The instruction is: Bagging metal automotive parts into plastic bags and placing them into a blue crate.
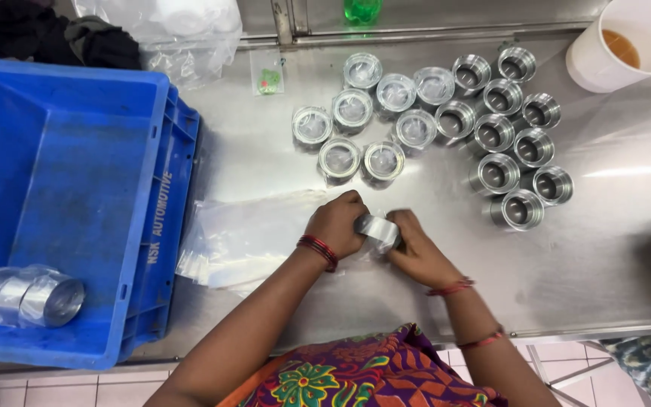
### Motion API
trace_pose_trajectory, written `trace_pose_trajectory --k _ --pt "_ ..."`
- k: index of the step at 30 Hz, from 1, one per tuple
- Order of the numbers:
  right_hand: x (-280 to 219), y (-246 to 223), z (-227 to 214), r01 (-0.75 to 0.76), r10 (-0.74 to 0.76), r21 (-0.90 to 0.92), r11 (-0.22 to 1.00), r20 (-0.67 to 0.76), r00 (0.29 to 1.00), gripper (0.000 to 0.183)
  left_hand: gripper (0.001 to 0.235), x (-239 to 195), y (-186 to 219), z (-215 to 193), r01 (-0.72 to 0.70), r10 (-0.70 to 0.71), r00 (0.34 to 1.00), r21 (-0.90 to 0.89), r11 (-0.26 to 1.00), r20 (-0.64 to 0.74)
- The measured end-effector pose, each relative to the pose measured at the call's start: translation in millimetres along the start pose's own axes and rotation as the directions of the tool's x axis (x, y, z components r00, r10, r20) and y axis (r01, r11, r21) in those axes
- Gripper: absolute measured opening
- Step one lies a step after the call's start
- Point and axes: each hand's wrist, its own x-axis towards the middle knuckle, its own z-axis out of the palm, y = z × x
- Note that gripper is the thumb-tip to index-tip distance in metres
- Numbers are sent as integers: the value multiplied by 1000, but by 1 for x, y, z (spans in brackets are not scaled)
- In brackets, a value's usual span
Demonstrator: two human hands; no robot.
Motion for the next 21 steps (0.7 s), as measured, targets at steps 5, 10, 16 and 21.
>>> trace_pose_trajectory --k 5,10,16,21 --pt "11 -34 -2 -644 577 335 688 286 765 32 21 12 2 16 51 -63 992 114 992 108" --pt "4 -30 -2 -412 361 -209 887 -242 901 19 24 -30 13 -14 46 -46 995 -2 999 -93" --pt "42 16 16 -144 42 -515 845 -205 978 40 11 -42 7 -17 9 -7 999 57 998 -34" --pt "109 64 -53 -196 -1 -705 681 -269 963 80 14 -27 14 -13 94 -96 995 82 992 24"
